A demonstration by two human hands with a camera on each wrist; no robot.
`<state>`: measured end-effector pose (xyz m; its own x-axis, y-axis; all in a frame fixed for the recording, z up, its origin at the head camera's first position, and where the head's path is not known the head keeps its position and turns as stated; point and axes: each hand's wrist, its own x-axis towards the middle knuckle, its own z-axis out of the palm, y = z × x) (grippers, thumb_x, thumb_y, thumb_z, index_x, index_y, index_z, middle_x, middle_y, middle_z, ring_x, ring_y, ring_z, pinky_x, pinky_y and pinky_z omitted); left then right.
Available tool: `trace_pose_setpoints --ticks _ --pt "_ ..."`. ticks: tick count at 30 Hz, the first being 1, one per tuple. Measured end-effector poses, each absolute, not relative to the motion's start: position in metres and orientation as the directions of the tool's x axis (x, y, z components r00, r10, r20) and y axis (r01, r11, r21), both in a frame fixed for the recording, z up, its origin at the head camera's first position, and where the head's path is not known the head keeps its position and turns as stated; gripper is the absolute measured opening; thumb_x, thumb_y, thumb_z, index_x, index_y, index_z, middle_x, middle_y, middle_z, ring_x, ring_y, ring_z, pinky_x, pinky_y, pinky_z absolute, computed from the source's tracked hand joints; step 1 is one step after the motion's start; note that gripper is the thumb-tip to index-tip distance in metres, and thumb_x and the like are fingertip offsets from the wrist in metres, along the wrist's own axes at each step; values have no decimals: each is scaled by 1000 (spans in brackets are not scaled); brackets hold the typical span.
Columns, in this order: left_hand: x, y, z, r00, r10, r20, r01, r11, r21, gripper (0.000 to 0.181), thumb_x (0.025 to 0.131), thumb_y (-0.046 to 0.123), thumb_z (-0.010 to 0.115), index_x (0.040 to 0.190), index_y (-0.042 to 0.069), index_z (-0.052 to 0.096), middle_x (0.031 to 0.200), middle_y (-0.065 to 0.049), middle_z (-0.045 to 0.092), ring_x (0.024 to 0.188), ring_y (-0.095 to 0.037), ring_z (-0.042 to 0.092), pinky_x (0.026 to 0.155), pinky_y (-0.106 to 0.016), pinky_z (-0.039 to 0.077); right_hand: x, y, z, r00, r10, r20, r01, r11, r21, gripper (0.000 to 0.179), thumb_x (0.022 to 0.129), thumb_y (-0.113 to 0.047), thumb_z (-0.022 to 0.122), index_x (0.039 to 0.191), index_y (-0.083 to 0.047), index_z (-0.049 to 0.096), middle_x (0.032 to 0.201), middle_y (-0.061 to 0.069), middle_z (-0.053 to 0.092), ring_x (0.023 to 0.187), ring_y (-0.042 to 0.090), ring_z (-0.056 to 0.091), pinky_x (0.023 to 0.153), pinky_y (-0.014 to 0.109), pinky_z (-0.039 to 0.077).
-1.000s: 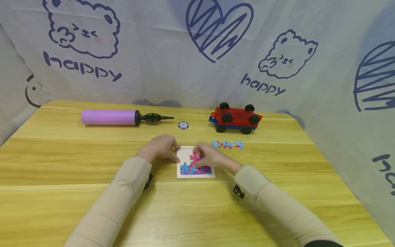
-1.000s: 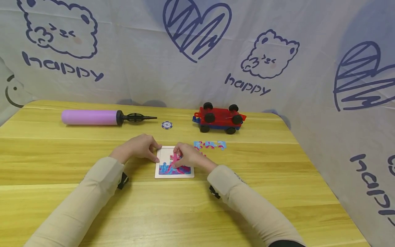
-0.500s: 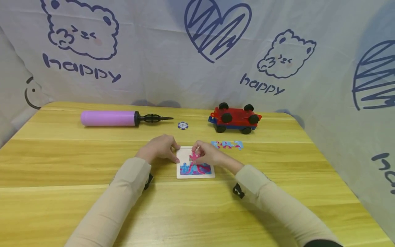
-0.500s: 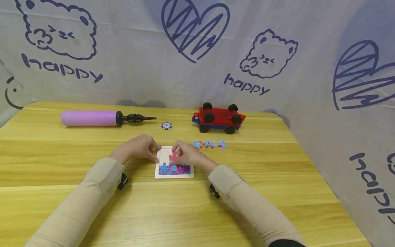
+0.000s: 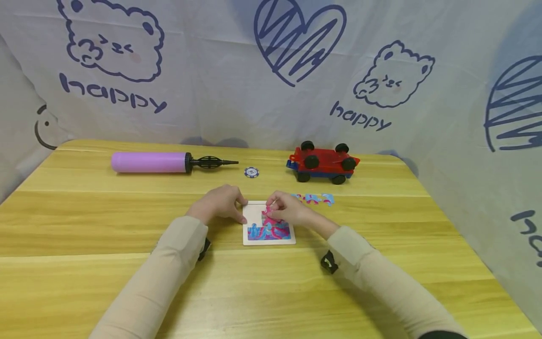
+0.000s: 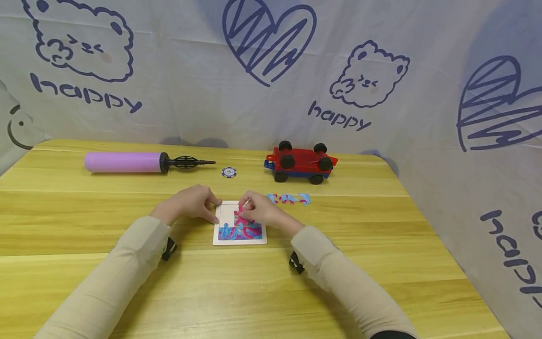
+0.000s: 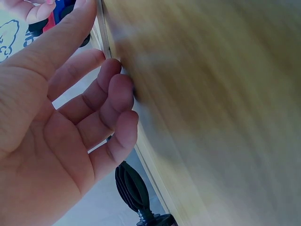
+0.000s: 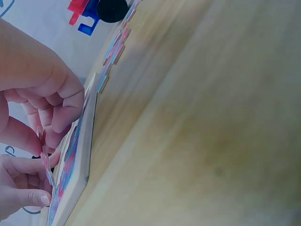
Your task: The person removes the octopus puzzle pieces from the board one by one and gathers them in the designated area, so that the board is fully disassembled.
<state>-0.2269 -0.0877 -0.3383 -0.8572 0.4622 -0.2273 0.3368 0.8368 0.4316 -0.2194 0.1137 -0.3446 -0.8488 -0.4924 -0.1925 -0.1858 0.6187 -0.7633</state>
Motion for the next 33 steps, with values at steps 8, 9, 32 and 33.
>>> trace_pose_setpoints --ticks 8,9,32,33 --pt "-226 -88 -337 -857 464 -225 342 838 424 57 68 31 77 116 7 59 119 -10 56 71 -16 42 70 -30 38 -219 124 -342 -862 -473 -182 -152 583 -798 16 87 -4 56 101 2 51 72 3 55 57 11 44 51 22 35" --pt "-225 -88 -337 -856 466 -224 345 838 423 56 68 31 77 116 7 59 119 -10 56 73 -17 43 73 -31 38 -218 126 -342 -862 -473 -181 -143 571 -808 16 87 -3 55 101 3 50 72 4 55 57 12 43 50 22 35" --pt "-226 -88 -338 -859 464 -216 340 833 437 56 67 31 77 114 7 60 120 -10 55 81 -18 45 78 -33 39 -223 182 -335 -883 -448 -138 -120 501 -857 20 88 3 50 106 11 47 73 7 55 59 17 48 54 29 42" --pt "-226 -88 -338 -859 464 -215 340 833 436 56 67 31 78 114 7 60 119 -10 56 81 -18 45 77 -33 39 -223 184 -335 -886 -444 -137 -121 505 -854 20 88 4 50 106 12 47 73 7 56 59 16 48 54 28 41"
